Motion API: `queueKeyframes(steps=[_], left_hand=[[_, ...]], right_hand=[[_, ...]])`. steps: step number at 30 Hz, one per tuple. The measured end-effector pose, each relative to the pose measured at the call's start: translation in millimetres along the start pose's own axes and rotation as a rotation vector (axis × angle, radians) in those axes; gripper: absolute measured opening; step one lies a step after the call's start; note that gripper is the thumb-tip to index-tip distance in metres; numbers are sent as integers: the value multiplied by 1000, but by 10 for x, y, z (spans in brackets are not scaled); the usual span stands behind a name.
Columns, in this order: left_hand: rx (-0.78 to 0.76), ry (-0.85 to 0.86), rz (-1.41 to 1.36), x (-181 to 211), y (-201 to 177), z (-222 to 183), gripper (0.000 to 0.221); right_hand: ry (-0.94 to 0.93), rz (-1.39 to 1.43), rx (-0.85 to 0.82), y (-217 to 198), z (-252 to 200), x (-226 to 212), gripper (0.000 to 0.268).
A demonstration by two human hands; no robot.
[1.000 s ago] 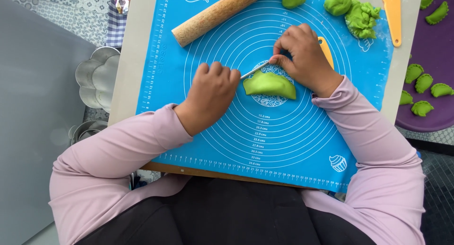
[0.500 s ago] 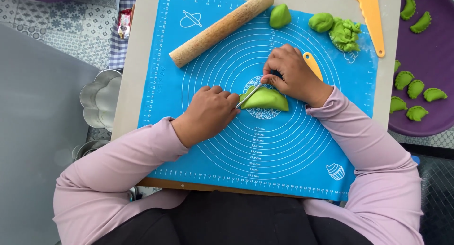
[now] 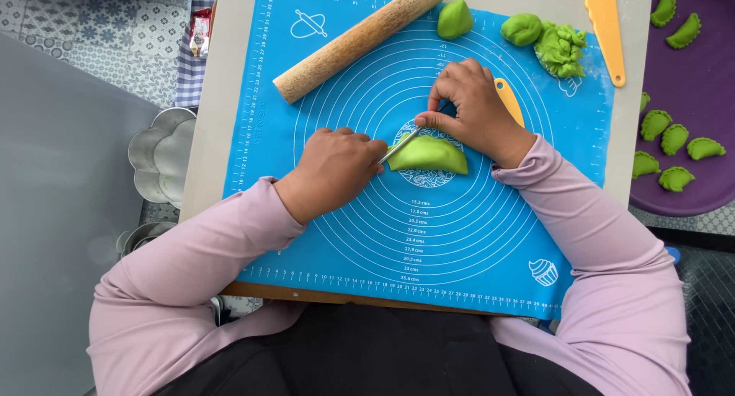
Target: The person is hand-crafting green dumplings by rolling dough, flattening it, adding filling, and sealing the edges using a thin metal tool for decorative patterns.
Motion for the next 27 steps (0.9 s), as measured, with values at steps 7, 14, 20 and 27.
queueKeyframes(steps=[7,14,20,27], left_hand=[[-50,-17,-146,-143,247,61,24],[-34,-47,-150,-203,220,33,29],[17,-83,-140,-186,231,-18,27],[111,-83,-140,-155,219,-42,20]], right_hand=[[-53,-135,20,41,4,47,40],[-90,-182,65,55,-11,15,45],[-181,-152,34,-3,-27,11,40],[-435,-274,-3,-46,-41,-83,22]])
Point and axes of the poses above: each hand's wrist, its own z-axis towards the middle knuckle, its own y-axis out of the palm, x = y × z, the point moved 4 cm from there along z, towards the middle knuckle, and after that the axes turned 15 degrees about z, right-handed, at the moved point
